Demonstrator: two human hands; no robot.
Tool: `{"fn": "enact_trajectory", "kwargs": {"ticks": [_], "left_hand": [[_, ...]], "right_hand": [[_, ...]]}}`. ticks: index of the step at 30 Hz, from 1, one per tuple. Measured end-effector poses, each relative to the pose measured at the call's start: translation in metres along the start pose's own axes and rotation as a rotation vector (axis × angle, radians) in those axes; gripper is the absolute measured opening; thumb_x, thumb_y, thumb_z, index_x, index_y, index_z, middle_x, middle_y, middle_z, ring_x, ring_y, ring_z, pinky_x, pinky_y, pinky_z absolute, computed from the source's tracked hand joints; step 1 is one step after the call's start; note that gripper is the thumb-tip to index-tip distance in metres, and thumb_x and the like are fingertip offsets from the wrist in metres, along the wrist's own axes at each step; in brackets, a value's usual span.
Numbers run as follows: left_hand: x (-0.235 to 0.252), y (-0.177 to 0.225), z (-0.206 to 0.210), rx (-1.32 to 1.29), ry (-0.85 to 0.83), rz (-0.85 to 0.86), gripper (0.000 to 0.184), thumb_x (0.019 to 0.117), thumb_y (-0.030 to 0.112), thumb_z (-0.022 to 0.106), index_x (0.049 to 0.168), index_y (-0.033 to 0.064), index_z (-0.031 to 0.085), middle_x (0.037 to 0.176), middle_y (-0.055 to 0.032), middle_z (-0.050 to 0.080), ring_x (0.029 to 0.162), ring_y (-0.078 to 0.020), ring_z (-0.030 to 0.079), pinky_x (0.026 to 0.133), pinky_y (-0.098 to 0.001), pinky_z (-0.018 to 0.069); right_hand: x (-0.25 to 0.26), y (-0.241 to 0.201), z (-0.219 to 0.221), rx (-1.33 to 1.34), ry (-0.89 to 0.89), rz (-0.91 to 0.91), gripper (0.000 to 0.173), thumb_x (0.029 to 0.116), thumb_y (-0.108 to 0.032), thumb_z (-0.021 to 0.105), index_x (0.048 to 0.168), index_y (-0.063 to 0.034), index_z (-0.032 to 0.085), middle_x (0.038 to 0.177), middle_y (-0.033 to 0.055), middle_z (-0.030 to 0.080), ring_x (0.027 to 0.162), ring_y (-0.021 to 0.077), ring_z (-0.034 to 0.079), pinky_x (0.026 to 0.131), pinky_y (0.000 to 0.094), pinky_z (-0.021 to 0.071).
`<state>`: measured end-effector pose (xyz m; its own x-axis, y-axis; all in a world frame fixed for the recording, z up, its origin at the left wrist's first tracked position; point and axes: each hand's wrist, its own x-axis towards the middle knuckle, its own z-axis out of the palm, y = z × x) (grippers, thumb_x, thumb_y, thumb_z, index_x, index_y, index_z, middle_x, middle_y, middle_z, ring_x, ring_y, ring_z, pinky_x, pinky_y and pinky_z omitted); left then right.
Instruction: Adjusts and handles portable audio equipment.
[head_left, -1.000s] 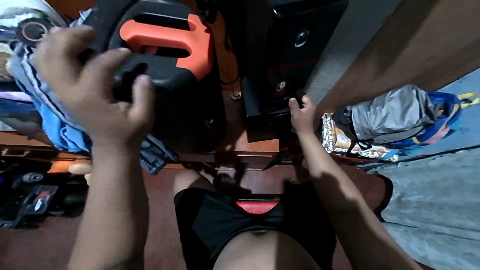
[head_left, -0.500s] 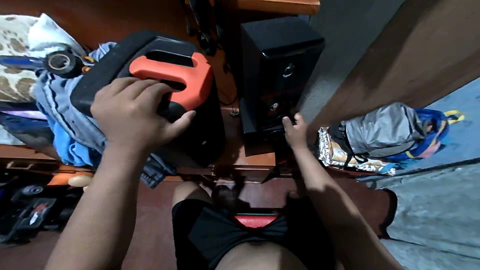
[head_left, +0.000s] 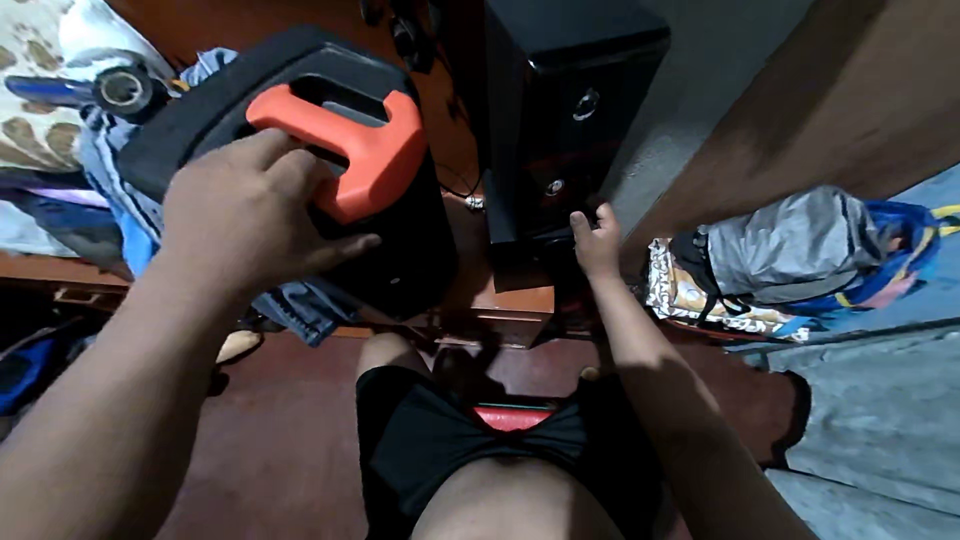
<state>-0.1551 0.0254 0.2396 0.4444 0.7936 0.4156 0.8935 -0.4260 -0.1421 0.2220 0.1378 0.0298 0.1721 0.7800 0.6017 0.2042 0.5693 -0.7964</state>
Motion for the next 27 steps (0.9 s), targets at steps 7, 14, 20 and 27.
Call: {"fn": "enact_trajectory", "kwargs": {"ticks": [7,14,20,27], "left_hand": [[-0.062,0.003,0.014,0.049,0.125,-0.060,0.075,0.0822,0.067,0.069,0.115,0.0010,0.059,0.113,-0.0279,0.062,0.105,-0.0487,0.061,0.087,-0.0643,0.0488],[-0.121,0.069,-0.005,0.115,0.293,-0.086,0.058,0.0833,0.045,0.079,0.111,-0.0036,0.063,0.112,-0.0259,0.066,0.113,-0.0436,0.063,0.102,-0.0576,0.0466],[-0.193,0.101,0.019,0.081,0.375,-0.203,0.053,0.0826,0.046,0.082,0.110,0.0052,0.062,0.100,-0.0182,0.068,0.105,-0.0368,0.066,0.103,-0.0562,0.0473],[-0.228,0.147,0.034,0.136,0.480,-0.281,0.042,0.0891,0.046,0.074,0.105,0.0125,0.055,0.098,-0.0091,0.060,0.104,-0.0271,0.060,0.106,-0.0450,0.0442]], "right_hand": [[0.001,0.003,0.002,-0.015,-0.002,0.033,0.044,0.0952,-0.036,0.071,0.118,0.0015,0.067,0.115,0.0112,0.070,0.111,0.0112,0.065,0.099,0.0306,0.0540],[0.001,0.001,0.006,0.001,0.025,0.004,0.045,0.0949,-0.038,0.072,0.113,0.0027,0.067,0.110,0.0093,0.070,0.107,0.0080,0.066,0.097,0.0285,0.0545],[-0.001,-0.003,0.008,0.024,0.035,0.040,0.035,0.0963,-0.030,0.071,0.112,0.0013,0.066,0.108,0.0056,0.070,0.104,0.0038,0.066,0.096,0.0252,0.0543],[0.001,-0.007,0.005,-0.026,0.021,0.015,0.034,0.0991,-0.026,0.066,0.114,0.0051,0.066,0.109,0.0092,0.070,0.105,0.0048,0.065,0.097,0.0255,0.0531]]}}
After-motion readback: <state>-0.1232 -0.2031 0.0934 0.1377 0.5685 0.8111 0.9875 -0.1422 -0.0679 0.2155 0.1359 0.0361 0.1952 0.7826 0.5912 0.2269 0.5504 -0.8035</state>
